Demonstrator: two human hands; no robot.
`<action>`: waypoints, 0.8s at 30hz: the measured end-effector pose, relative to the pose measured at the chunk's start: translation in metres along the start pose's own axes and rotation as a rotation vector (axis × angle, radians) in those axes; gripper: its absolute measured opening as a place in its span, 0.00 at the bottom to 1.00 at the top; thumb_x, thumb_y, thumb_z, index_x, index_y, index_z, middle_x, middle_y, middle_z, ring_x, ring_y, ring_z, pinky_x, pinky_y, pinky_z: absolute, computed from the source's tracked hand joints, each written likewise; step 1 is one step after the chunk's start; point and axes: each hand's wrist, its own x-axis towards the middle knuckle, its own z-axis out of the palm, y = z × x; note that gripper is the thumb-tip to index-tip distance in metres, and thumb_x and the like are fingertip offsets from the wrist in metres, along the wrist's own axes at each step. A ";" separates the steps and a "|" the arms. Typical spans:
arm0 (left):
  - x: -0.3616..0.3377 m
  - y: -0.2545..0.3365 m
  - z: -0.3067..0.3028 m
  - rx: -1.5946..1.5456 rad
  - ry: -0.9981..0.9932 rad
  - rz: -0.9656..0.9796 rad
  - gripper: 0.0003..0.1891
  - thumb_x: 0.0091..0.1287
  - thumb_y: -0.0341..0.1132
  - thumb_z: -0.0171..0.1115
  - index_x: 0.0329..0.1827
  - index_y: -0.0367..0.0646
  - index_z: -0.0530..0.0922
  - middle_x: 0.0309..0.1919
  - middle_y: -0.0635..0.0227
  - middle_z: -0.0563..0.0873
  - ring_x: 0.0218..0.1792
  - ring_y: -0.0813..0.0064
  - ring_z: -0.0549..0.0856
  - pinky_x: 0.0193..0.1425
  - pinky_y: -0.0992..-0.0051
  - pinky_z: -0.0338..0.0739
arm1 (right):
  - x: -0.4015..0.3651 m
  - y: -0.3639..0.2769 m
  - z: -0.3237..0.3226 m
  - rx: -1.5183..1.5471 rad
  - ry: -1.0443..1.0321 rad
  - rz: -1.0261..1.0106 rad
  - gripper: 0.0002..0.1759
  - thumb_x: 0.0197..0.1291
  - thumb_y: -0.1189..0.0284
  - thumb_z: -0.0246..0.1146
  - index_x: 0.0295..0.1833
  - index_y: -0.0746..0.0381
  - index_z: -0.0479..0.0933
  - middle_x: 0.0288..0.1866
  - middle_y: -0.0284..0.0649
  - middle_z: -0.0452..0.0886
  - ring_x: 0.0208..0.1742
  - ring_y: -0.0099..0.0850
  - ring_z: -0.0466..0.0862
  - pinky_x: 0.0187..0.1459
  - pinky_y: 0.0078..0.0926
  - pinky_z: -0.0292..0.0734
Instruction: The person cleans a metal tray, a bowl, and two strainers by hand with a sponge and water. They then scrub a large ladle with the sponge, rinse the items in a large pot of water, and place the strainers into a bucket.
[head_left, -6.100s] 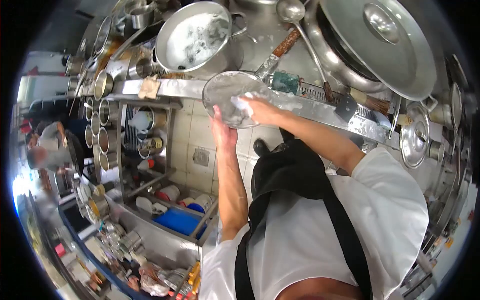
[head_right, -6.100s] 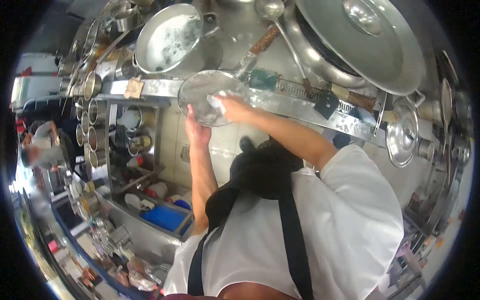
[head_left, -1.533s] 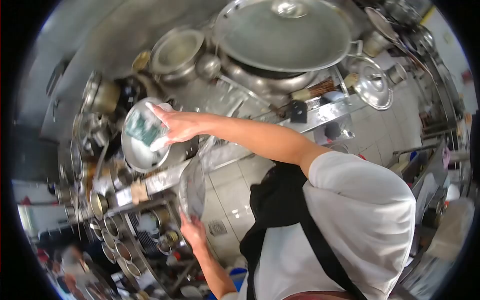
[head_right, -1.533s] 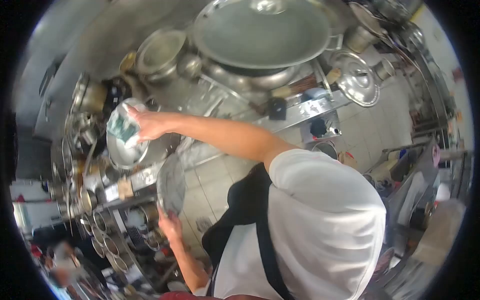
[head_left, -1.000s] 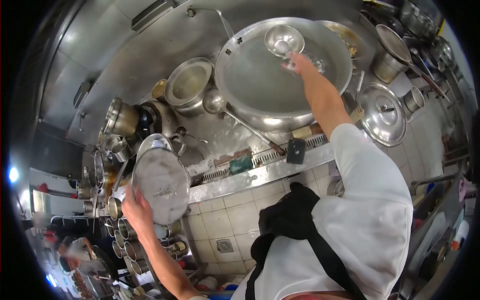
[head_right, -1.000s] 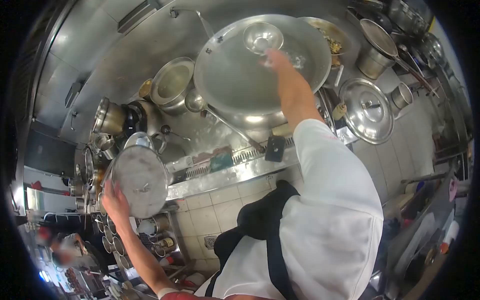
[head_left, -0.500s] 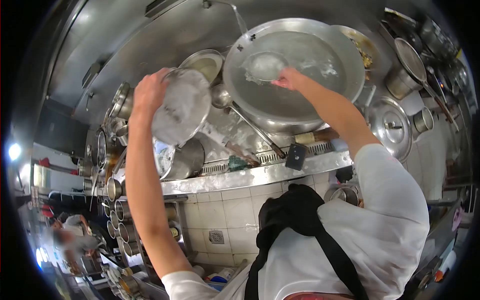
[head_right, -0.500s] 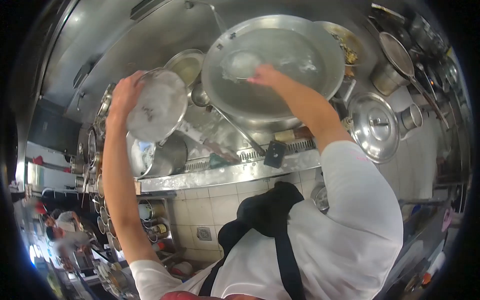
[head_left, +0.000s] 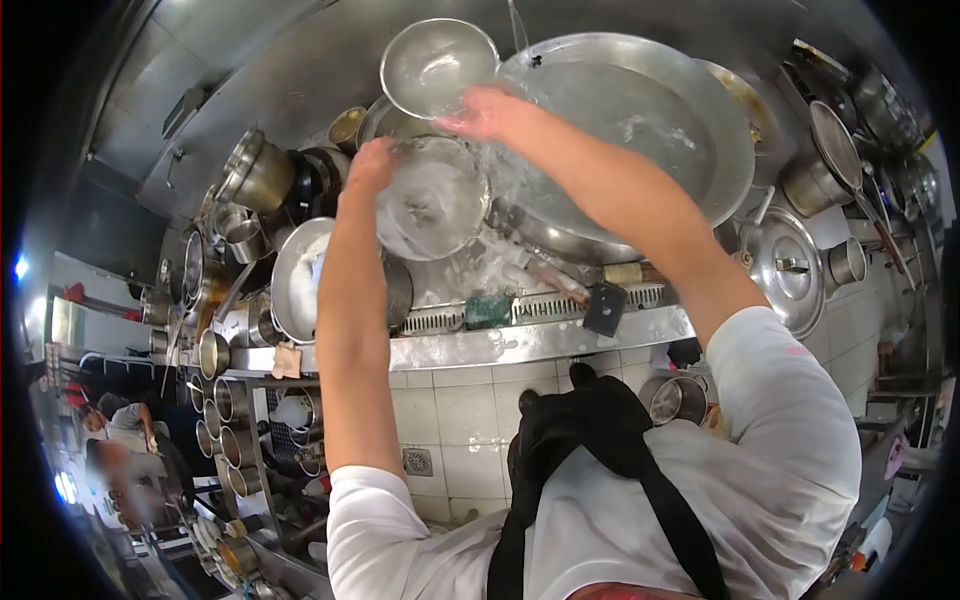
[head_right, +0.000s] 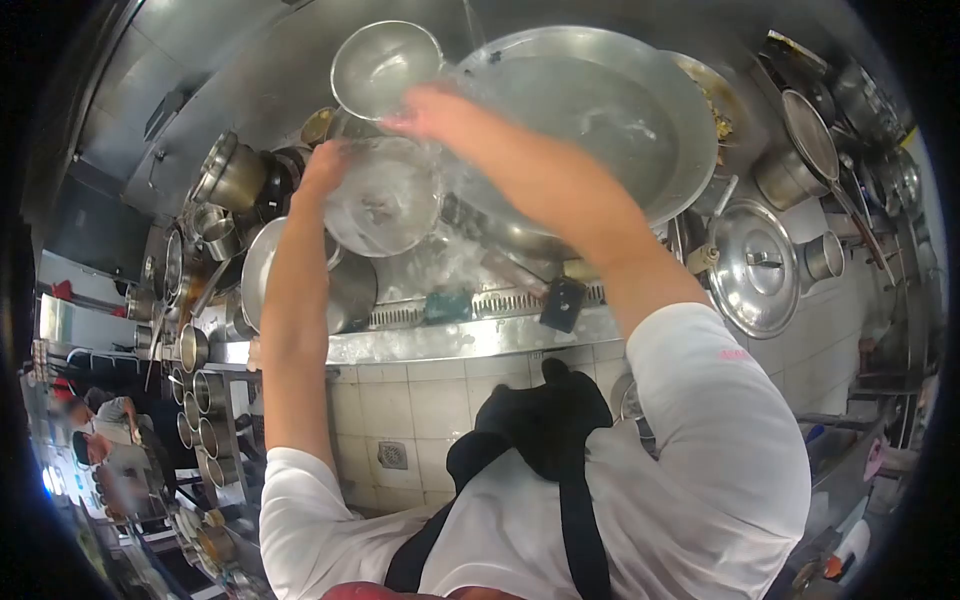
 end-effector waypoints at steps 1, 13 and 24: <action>-0.003 0.006 0.007 -0.005 -0.008 -0.005 0.17 0.62 0.35 0.65 0.55 0.42 0.83 0.51 0.50 0.85 0.56 0.49 0.82 0.61 0.55 0.76 | 0.027 0.017 -0.009 0.054 -0.091 -0.006 0.18 0.71 0.76 0.54 0.64 0.65 0.69 0.64 0.49 0.75 0.53 0.52 0.84 0.52 0.52 0.86; -0.016 -0.024 0.091 -0.120 -0.060 -0.312 0.18 0.58 0.33 0.64 0.52 0.40 0.83 0.50 0.50 0.86 0.57 0.51 0.83 0.60 0.58 0.78 | 0.030 0.057 0.040 -1.069 0.733 -0.852 0.27 0.54 0.78 0.58 0.63 0.65 0.73 0.51 0.59 0.83 0.51 0.58 0.83 0.56 0.50 0.77; -0.034 -0.039 0.150 -0.331 -0.069 -0.685 0.28 0.59 0.53 0.65 0.57 0.44 0.82 0.56 0.52 0.85 0.60 0.53 0.82 0.66 0.58 0.73 | -0.097 -0.107 -0.173 -1.561 1.306 -0.637 0.39 0.56 0.66 0.64 0.73 0.61 0.58 0.50 0.61 0.82 0.53 0.55 0.84 0.53 0.49 0.80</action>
